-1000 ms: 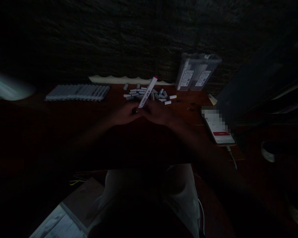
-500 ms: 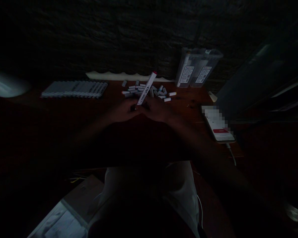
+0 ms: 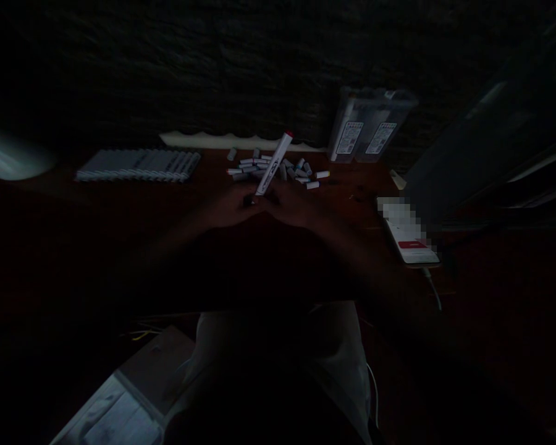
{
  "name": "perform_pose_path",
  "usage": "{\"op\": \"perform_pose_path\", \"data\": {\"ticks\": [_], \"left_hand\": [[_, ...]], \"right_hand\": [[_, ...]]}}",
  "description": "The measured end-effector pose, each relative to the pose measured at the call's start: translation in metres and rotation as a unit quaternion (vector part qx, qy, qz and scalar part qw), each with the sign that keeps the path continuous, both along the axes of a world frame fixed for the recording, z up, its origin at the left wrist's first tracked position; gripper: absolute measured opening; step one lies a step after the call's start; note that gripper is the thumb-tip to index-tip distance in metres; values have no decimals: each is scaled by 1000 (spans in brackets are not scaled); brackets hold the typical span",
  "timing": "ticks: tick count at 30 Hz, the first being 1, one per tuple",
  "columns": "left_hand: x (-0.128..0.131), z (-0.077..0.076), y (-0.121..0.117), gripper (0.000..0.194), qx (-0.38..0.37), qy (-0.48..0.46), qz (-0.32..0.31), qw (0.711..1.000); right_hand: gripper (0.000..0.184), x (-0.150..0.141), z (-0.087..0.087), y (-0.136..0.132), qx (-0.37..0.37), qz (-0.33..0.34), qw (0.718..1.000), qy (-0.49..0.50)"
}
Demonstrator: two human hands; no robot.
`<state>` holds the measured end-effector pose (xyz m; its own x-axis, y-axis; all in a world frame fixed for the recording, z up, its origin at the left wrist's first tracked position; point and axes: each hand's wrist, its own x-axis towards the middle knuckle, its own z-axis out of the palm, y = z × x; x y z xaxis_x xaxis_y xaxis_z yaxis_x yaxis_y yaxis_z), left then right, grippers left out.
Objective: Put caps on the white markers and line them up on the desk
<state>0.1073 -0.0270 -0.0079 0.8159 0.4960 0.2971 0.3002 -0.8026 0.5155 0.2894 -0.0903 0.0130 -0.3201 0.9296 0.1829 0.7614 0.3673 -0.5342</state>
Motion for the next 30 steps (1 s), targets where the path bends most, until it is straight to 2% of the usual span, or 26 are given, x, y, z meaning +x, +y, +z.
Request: {"op": "perform_pose_path", "data": {"ticks": [4,10,15,18,21,25,30], "left_hand": [[-1,-3,0,23,9,-13,-5,1000],[-5,-2,-3,14,36,4,11,999],[-6,-1,-6,13,42,1,26,999],[-6,-1,-6,19,53,-1,31,998],[-6,0,-7,23,69,0,32,997],[-7,1,-7,24,67,7,30,997],[-8,-2,-6,26,76,11,28,997]], "right_hand": [[27,-1,0,-3,5,-8,1000,15],[28,-3,-10,0,20,-10,999,37],[24,-1,-7,0,19,9,997,69],[27,0,-3,1,13,-23,996,87],[37,1,0,3,23,-69,990,117],[43,-1,-1,2,38,-91,984,147],[49,-8,1,-1,15,-130,974,187]]}}
